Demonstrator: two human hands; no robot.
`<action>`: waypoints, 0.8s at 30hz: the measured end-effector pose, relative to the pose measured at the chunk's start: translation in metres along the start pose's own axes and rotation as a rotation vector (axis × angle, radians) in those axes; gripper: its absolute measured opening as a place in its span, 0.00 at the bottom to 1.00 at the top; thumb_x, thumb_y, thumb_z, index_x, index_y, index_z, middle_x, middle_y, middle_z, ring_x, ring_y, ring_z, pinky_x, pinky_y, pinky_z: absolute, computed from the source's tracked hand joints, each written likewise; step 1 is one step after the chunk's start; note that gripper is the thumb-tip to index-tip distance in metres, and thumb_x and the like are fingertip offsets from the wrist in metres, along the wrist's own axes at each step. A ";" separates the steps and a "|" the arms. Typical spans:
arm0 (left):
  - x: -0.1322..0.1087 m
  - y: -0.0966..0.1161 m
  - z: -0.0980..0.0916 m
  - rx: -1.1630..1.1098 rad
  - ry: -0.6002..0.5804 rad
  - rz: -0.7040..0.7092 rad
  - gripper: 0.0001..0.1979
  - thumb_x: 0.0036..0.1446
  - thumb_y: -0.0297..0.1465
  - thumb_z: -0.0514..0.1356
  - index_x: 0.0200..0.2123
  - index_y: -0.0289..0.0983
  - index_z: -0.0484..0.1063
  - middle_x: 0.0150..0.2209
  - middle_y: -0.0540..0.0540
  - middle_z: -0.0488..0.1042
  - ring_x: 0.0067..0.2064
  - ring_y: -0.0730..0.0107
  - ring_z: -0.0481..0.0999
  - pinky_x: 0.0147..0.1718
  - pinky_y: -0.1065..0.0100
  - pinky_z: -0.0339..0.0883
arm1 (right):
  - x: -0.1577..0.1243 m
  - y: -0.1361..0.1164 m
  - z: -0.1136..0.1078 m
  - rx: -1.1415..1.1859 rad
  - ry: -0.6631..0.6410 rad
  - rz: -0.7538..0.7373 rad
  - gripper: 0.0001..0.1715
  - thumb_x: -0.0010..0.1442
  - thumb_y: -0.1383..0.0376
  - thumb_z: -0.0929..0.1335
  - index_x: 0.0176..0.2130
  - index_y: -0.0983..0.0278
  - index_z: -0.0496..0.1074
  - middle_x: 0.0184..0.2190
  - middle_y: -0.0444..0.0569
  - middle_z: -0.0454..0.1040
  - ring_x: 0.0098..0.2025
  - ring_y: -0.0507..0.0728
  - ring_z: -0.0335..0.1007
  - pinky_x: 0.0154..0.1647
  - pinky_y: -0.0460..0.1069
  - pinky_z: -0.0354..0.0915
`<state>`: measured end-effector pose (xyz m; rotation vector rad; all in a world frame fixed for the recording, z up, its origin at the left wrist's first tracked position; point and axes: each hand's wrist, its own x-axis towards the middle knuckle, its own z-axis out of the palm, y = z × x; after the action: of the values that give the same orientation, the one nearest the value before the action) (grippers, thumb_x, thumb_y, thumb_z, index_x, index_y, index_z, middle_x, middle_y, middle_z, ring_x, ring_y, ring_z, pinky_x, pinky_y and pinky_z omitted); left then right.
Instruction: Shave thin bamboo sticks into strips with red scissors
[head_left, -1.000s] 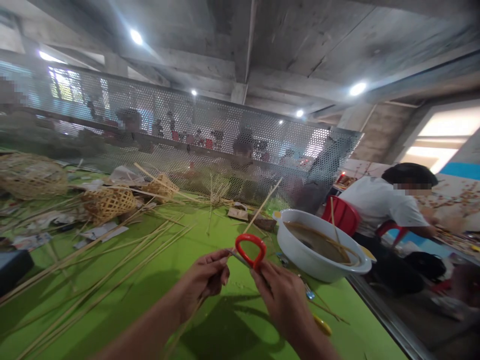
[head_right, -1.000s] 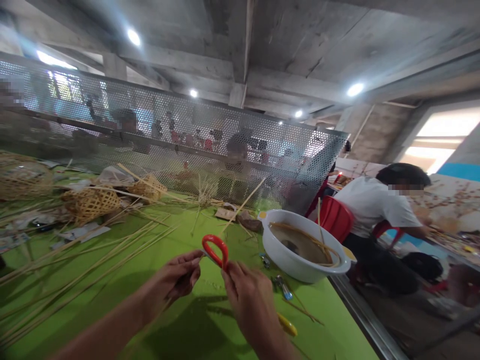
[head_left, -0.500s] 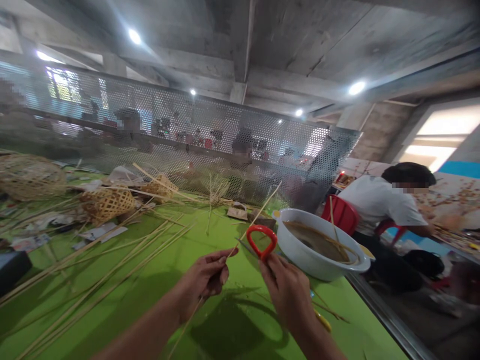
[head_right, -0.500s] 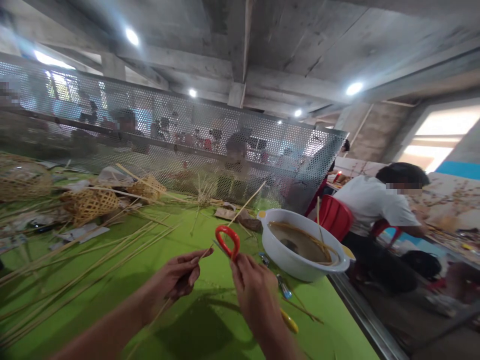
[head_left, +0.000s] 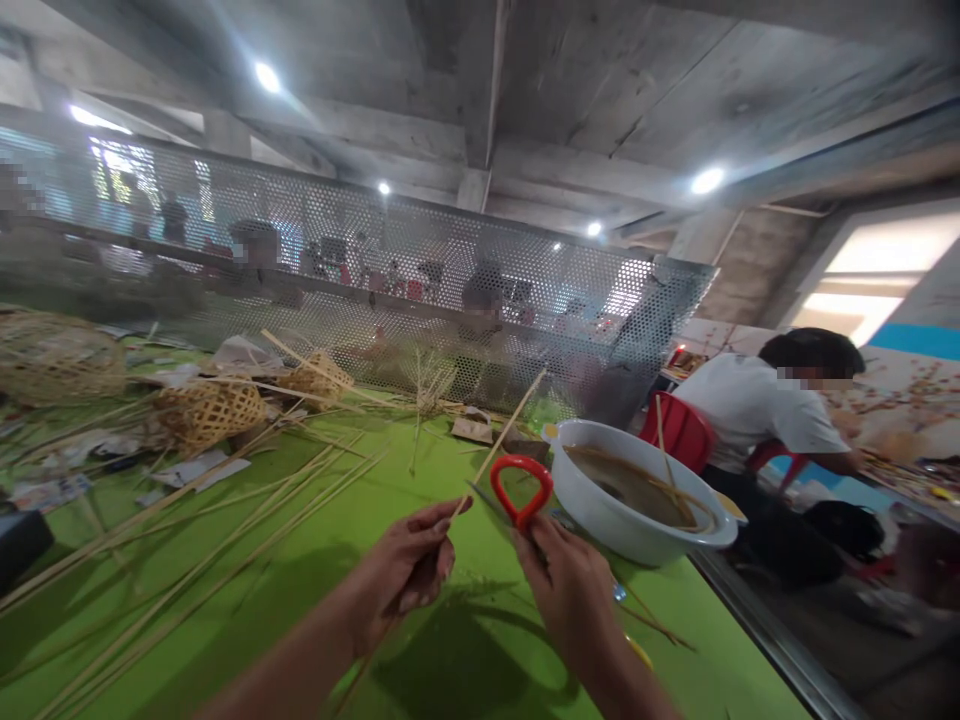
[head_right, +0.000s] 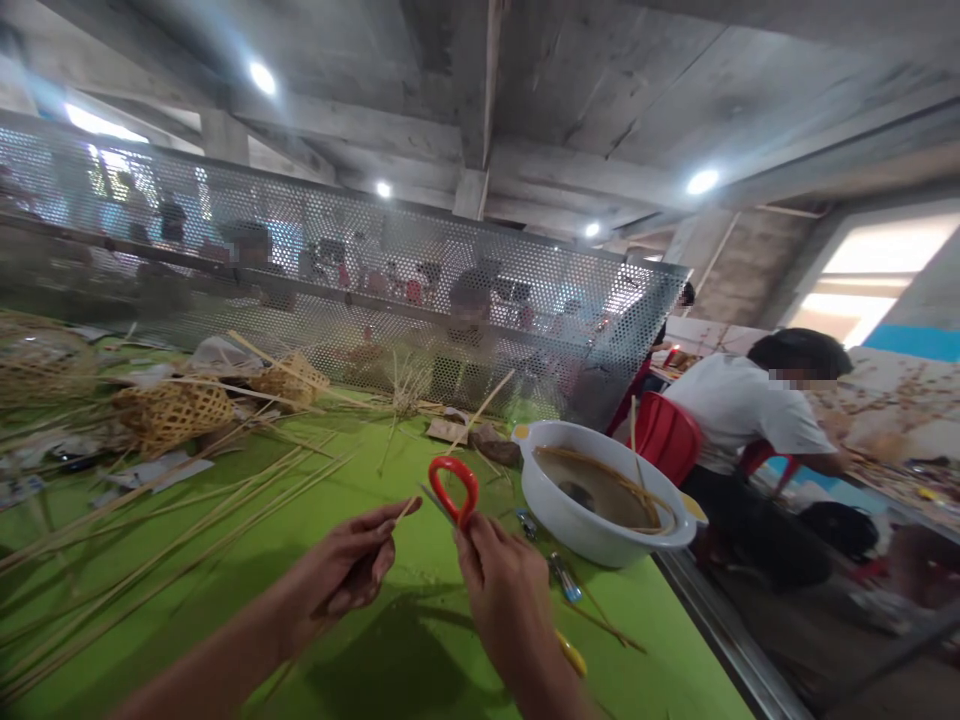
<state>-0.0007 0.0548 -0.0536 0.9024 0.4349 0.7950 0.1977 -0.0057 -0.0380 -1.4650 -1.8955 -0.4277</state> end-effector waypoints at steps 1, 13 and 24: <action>-0.001 0.001 0.001 -0.020 0.000 0.001 0.22 0.54 0.31 0.60 0.53 0.35 0.67 0.18 0.55 0.69 0.10 0.86 0.48 0.11 0.77 0.43 | 0.000 -0.002 0.000 0.020 -0.024 -0.018 0.14 0.67 0.62 0.59 0.35 0.62 0.70 0.28 0.47 0.75 0.27 0.53 0.71 0.29 0.45 0.58; -0.004 0.002 0.002 -0.095 -0.048 -0.024 0.21 0.57 0.28 0.57 0.55 0.36 0.65 0.14 0.58 0.63 0.10 0.86 0.44 0.11 0.77 0.41 | -0.003 -0.004 0.004 -0.049 0.055 -0.058 0.15 0.67 0.62 0.58 0.36 0.62 0.70 0.28 0.47 0.75 0.24 0.53 0.68 0.27 0.46 0.55; -0.004 0.002 0.002 -0.112 -0.053 -0.010 0.22 0.56 0.27 0.58 0.55 0.35 0.65 0.14 0.58 0.63 0.10 0.86 0.45 0.11 0.77 0.39 | -0.002 -0.010 0.001 -0.024 0.066 -0.054 0.14 0.67 0.62 0.58 0.35 0.63 0.69 0.28 0.46 0.74 0.25 0.53 0.68 0.28 0.47 0.54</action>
<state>-0.0026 0.0513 -0.0506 0.8151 0.3447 0.7772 0.1882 -0.0091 -0.0388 -1.4005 -1.8870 -0.5195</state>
